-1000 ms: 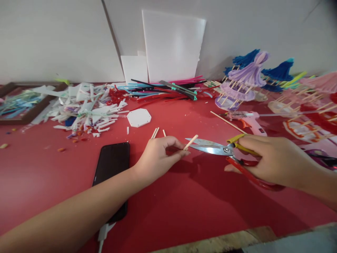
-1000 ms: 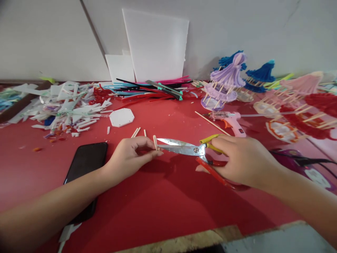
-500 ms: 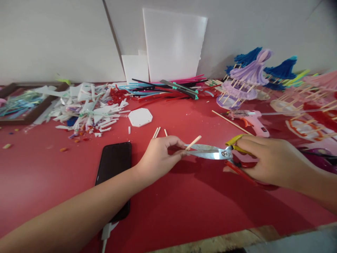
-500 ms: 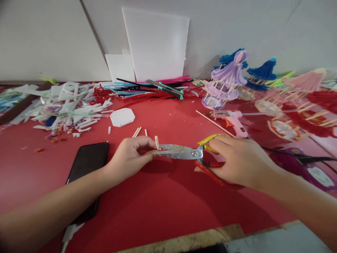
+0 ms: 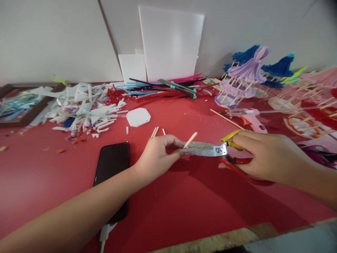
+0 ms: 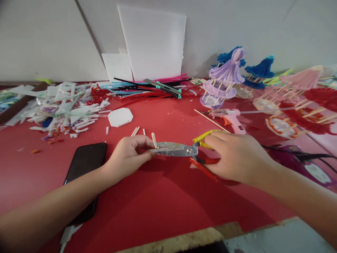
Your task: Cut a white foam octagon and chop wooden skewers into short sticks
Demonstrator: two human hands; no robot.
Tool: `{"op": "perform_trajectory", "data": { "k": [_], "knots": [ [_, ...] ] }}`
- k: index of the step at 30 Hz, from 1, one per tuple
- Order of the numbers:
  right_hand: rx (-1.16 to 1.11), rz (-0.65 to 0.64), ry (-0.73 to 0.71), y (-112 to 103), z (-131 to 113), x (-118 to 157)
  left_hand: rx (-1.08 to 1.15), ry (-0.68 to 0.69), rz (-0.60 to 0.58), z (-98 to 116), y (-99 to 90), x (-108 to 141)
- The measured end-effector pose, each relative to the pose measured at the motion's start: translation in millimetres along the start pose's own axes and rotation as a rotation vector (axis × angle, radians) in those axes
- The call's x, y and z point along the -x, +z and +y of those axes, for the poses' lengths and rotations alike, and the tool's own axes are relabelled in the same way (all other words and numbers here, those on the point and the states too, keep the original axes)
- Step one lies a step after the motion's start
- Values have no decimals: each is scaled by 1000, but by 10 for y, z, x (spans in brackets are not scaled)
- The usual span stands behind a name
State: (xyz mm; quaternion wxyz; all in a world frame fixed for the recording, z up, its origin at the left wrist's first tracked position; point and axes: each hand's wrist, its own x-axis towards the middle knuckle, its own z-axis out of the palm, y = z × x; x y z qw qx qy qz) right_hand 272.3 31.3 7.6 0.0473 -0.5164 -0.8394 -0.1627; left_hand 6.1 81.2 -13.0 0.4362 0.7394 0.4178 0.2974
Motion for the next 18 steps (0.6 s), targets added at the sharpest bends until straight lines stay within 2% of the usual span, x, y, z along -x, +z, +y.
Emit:
{"op": "perform_trajectory", "data": {
  "k": [12,18],
  "knots": [
    [-12,20,-48,-9,13,-14,19,-17,-29,7,-12,-4],
    [4,173,-105,24,-14,-21,-6,-27,-41,8,-19,-2]
  ]
}}
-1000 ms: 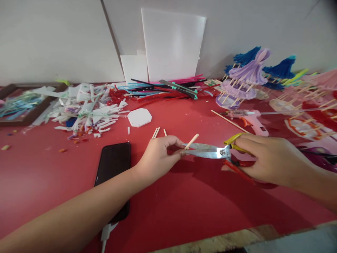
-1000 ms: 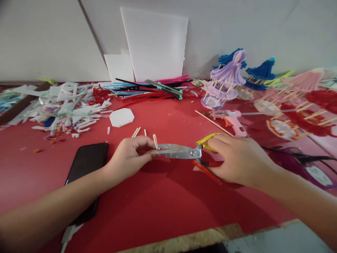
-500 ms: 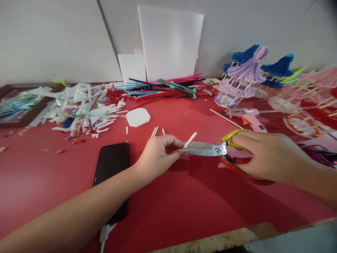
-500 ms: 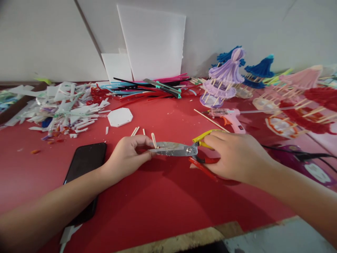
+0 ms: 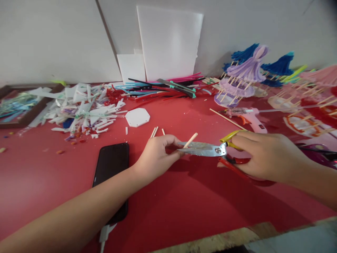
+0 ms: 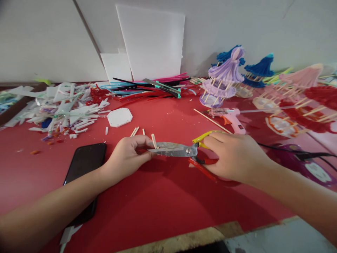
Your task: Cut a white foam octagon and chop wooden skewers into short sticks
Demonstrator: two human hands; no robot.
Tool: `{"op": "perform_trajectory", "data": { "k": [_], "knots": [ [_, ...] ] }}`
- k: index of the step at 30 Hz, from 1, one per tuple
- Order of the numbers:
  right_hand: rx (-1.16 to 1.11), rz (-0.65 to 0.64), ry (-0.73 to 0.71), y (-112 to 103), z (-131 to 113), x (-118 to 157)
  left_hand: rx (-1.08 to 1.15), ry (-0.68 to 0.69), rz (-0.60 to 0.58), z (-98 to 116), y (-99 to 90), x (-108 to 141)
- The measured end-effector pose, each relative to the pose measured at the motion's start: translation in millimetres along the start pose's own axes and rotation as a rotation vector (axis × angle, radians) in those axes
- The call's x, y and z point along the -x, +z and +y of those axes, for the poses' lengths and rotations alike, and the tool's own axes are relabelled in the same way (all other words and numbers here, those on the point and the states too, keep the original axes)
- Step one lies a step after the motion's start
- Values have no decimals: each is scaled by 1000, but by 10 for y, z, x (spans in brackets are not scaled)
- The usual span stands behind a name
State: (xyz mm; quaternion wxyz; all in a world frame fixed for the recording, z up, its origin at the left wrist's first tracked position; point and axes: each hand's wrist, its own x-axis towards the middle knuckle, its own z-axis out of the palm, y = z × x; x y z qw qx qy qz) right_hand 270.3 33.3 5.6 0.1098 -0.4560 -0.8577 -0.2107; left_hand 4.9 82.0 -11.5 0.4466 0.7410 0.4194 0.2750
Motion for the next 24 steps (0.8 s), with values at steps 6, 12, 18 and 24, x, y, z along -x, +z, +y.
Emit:
{"op": "perform_trajectory", "data": {
  "k": [6,12,18,24],
  "knots": [
    [-33,-36,14,10,-8,38,14,1,-1,-11,1,-2],
    [-2,2,-31,1,-10,34,23,-9,-11,-31,12,-8],
    [-21,-23,-25,37,-14,50,30,-8,-3,-34,7,-7],
    [-14,-38,13,93,1,82,45,-6,7,-30,14,-3]
  ]
}}
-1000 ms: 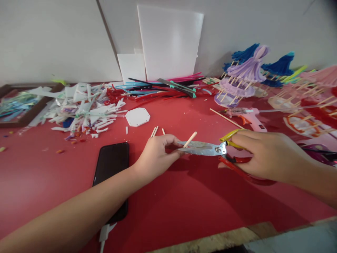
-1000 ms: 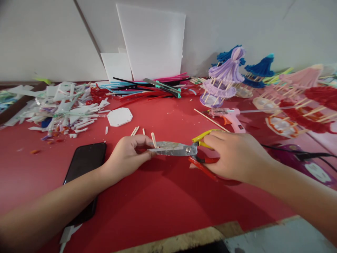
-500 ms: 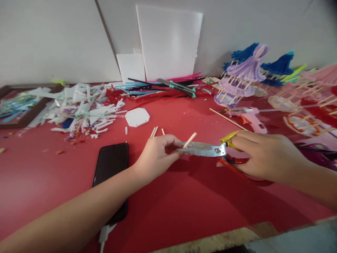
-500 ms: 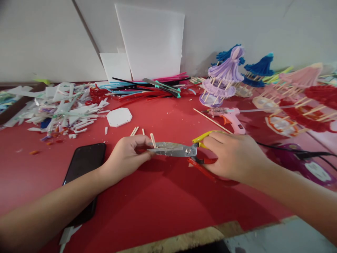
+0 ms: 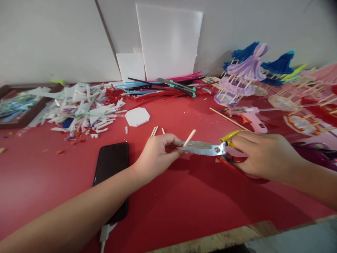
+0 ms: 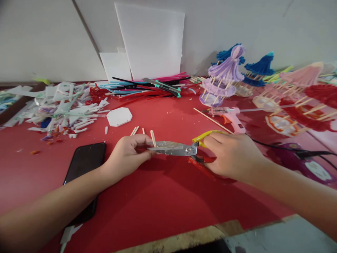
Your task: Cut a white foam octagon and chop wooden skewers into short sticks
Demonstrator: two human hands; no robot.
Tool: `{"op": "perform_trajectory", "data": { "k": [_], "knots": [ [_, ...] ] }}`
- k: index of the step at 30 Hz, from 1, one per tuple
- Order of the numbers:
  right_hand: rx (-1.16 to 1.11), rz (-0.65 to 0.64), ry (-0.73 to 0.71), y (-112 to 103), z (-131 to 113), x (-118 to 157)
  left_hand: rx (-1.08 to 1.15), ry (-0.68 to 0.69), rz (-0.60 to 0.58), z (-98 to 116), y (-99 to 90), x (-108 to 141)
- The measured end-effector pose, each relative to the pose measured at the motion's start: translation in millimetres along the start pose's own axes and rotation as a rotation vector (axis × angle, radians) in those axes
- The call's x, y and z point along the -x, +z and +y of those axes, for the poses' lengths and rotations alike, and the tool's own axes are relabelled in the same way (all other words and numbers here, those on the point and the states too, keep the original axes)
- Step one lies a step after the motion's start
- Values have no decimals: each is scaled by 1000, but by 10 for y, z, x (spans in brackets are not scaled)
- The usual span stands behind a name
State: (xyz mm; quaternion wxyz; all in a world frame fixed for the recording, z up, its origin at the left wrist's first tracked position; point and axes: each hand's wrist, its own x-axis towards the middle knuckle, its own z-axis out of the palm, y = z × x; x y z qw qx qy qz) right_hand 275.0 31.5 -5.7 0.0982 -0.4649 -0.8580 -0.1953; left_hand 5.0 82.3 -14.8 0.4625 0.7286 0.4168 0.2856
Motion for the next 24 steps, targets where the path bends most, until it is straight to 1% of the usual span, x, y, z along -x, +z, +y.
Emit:
{"op": "perform_trajectory", "data": {
  "k": [5,9,14,17,21,24],
  "knots": [
    [-2,11,18,-52,-27,-54,26,12,-9,10,0,-14],
    [11,3,42,-79,-75,-90,58,-31,-37,2,0,-27],
    [17,-26,51,-53,-103,-99,127,-91,-58,20,-5,-35],
    [52,-28,58,-47,-96,-95,125,-94,-56,34,-13,-42],
    [85,-4,17,-55,-90,-100,89,-69,-44,39,-17,-44],
    [67,-33,39,-44,-87,-101,96,-49,-39,40,-11,-40]
  ]
}}
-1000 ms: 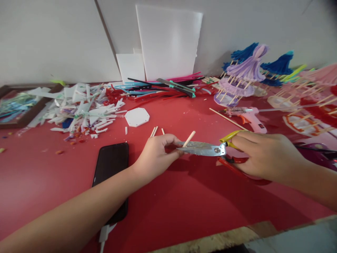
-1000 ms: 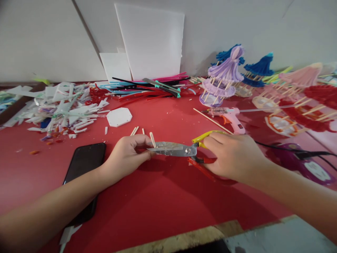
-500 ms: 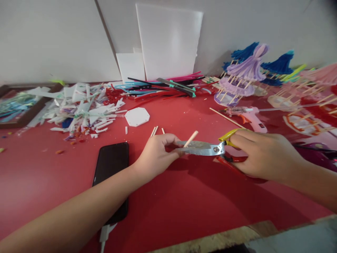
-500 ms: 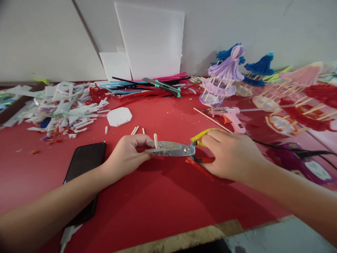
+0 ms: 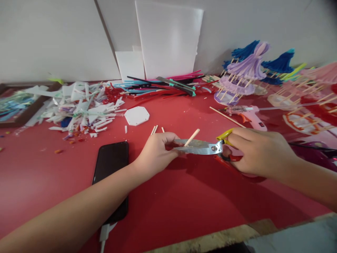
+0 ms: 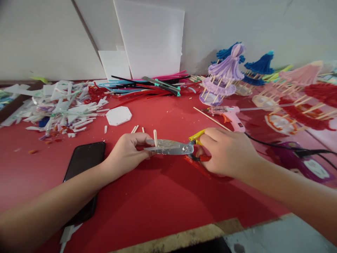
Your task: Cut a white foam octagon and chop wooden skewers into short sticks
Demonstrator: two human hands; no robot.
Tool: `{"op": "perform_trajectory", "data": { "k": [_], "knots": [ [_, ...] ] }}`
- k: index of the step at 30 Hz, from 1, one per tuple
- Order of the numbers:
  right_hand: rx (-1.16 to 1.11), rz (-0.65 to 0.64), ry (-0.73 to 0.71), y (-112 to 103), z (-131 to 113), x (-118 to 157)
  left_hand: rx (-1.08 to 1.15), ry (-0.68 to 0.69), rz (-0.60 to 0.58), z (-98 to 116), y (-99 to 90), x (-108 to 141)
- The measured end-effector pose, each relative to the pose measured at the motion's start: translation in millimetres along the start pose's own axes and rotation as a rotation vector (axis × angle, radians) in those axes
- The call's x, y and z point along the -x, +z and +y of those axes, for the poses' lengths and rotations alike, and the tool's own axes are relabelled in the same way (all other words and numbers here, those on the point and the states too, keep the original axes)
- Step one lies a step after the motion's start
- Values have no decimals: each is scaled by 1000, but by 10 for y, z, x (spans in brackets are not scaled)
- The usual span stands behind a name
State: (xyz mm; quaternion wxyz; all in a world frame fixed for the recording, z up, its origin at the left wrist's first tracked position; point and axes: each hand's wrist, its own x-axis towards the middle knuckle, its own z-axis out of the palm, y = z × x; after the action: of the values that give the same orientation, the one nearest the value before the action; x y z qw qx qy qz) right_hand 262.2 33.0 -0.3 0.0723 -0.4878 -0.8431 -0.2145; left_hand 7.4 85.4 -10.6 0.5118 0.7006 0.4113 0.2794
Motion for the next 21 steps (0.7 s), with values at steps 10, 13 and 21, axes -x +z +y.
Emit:
{"op": "perform_trajectory", "data": {
  "k": [10,13,21],
  "knots": [
    [-73,-5,30,26,14,10,-20,37,18,-2,9,6],
    [-97,4,25,53,23,-2,-80,35,25,8,18,14],
    [-492,-22,121,111,90,-201,-58,50,72,44,5,39]
  ]
}}
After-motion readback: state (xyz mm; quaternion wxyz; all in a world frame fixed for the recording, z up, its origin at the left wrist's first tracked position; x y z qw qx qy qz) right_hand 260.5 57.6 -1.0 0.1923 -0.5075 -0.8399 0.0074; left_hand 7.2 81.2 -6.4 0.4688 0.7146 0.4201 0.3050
